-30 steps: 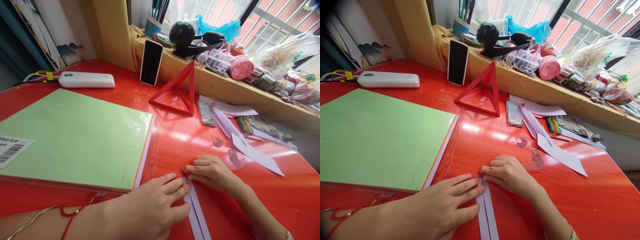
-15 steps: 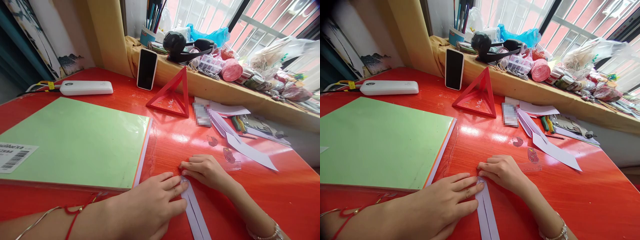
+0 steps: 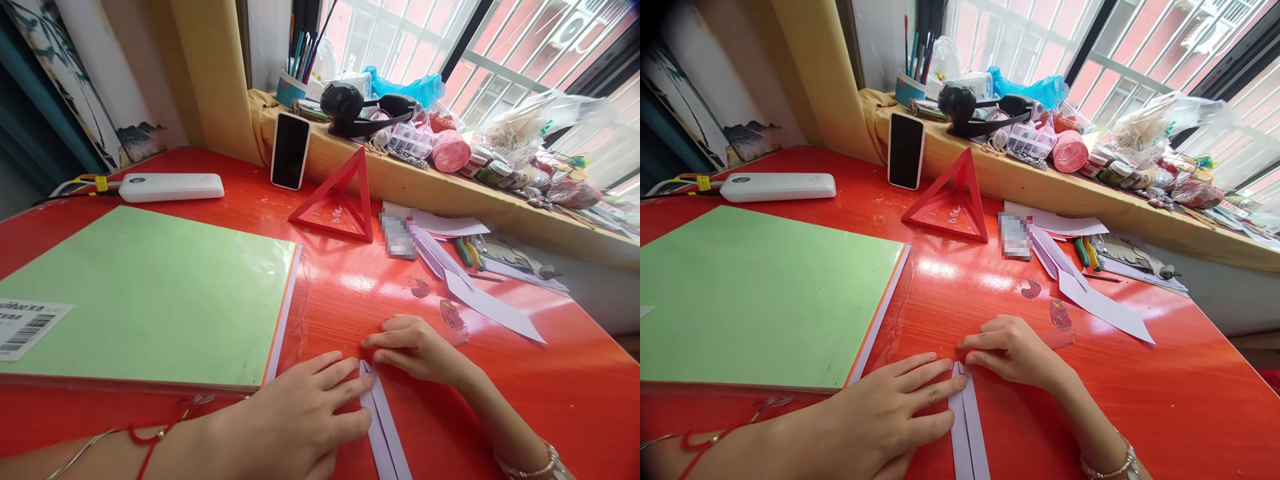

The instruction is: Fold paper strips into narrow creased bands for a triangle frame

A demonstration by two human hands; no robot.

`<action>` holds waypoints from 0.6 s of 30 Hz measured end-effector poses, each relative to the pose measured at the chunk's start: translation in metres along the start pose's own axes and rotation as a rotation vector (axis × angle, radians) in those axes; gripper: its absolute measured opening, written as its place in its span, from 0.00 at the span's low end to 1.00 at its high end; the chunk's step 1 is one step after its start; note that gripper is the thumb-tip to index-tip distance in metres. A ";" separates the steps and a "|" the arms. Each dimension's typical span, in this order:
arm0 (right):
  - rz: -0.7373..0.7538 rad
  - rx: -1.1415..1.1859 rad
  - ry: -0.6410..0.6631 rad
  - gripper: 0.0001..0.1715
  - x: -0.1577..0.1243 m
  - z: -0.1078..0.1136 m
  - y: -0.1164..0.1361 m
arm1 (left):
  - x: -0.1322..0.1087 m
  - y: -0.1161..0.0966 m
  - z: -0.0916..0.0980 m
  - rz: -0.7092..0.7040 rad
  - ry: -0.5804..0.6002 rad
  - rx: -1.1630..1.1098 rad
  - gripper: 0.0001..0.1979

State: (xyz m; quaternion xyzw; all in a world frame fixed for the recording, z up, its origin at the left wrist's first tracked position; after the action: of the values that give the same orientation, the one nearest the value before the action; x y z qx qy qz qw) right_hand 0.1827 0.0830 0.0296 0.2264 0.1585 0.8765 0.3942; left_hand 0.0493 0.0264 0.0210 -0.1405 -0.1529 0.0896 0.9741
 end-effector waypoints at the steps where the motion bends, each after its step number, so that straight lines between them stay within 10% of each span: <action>1: 0.011 0.004 0.018 0.23 -0.001 0.000 0.001 | 0.000 0.000 0.000 -0.003 -0.005 0.000 0.15; 18: -0.174 -0.241 -0.161 0.14 -0.005 0.028 -0.012 | -0.001 -0.003 0.006 -0.003 -0.107 0.086 0.16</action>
State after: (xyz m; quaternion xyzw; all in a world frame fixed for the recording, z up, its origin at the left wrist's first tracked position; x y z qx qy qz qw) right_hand 0.2076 0.0891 0.0463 0.2326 0.0393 0.8307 0.5044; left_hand 0.0471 0.0244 0.0272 -0.0931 -0.2009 0.1019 0.9698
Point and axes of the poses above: each hand's wrist, its own x-axis towards the middle knuckle, its own z-axis out of the back of the hand, y = z × x, the point moved 8 cm from there along x, towards the middle knuckle, and after that the axes turned 7 degrees about -y, right-handed, at the moved point
